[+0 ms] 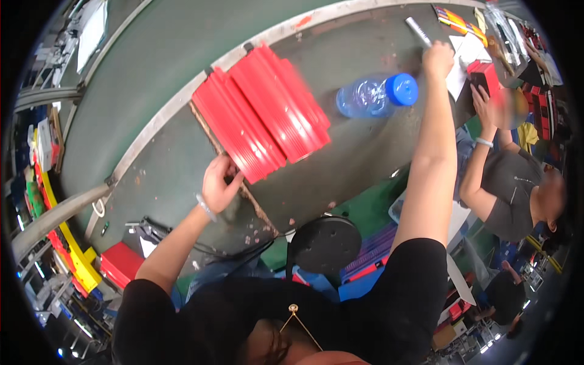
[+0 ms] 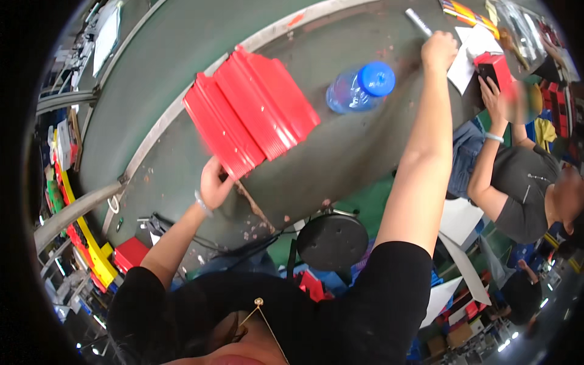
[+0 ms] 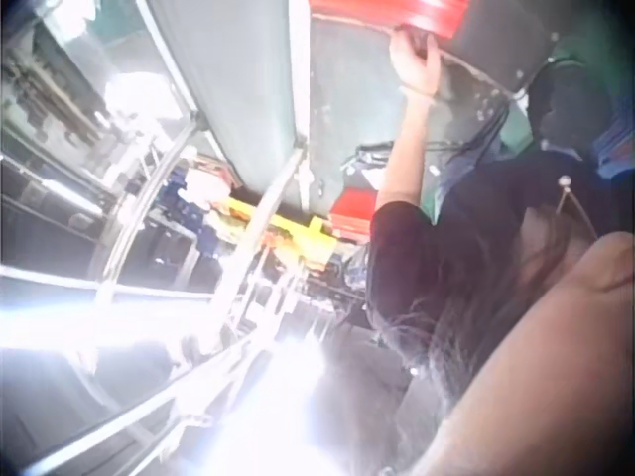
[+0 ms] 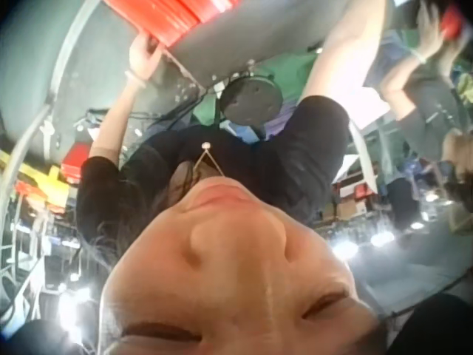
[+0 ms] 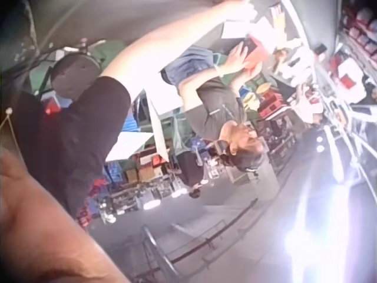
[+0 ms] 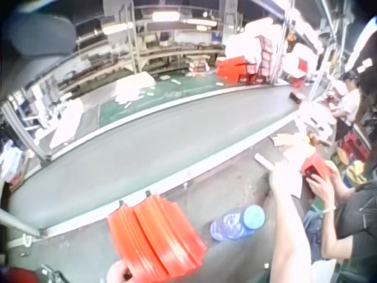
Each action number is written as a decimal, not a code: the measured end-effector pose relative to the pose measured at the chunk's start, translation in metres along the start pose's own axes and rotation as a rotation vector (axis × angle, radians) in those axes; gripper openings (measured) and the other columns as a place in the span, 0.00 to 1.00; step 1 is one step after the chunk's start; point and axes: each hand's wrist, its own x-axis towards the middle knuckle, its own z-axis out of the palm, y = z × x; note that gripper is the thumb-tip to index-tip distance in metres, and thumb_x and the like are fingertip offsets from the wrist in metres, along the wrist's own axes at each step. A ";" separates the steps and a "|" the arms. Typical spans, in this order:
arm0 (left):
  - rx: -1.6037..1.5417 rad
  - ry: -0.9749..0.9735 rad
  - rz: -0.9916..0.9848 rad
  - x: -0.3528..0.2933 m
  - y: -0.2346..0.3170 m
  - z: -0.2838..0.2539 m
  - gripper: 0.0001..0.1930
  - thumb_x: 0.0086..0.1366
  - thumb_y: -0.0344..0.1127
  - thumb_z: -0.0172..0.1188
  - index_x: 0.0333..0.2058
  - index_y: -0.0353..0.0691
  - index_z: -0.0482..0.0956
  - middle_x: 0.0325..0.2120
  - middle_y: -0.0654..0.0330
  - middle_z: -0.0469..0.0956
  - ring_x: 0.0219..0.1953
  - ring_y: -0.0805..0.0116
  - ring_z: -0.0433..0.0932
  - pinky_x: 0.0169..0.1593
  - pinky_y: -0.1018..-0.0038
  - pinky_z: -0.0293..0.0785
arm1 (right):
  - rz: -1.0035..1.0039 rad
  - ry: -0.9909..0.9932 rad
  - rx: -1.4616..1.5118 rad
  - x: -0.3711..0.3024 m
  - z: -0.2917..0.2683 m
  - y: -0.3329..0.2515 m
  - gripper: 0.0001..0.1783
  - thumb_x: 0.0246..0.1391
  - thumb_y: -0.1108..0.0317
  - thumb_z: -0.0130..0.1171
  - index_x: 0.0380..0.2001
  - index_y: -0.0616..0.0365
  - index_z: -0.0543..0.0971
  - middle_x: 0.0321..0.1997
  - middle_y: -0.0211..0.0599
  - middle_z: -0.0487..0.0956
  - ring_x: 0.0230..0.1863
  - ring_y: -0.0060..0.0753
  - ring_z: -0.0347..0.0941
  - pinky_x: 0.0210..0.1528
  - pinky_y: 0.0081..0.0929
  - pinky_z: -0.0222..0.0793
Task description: Cleaning, inspecting, and labeling red electronic device housings on an assembly line.
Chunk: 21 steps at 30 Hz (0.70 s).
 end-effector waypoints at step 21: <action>0.228 0.155 0.658 0.066 0.112 -0.038 0.14 0.58 0.35 0.58 0.45 0.48 0.80 0.56 0.58 0.68 0.62 0.51 0.58 0.63 0.57 0.52 | 0.370 -0.105 1.645 -0.286 -0.310 -0.134 0.08 0.50 0.74 0.62 0.34 0.64 0.76 0.25 0.30 0.77 0.24 0.17 0.71 0.28 0.14 0.66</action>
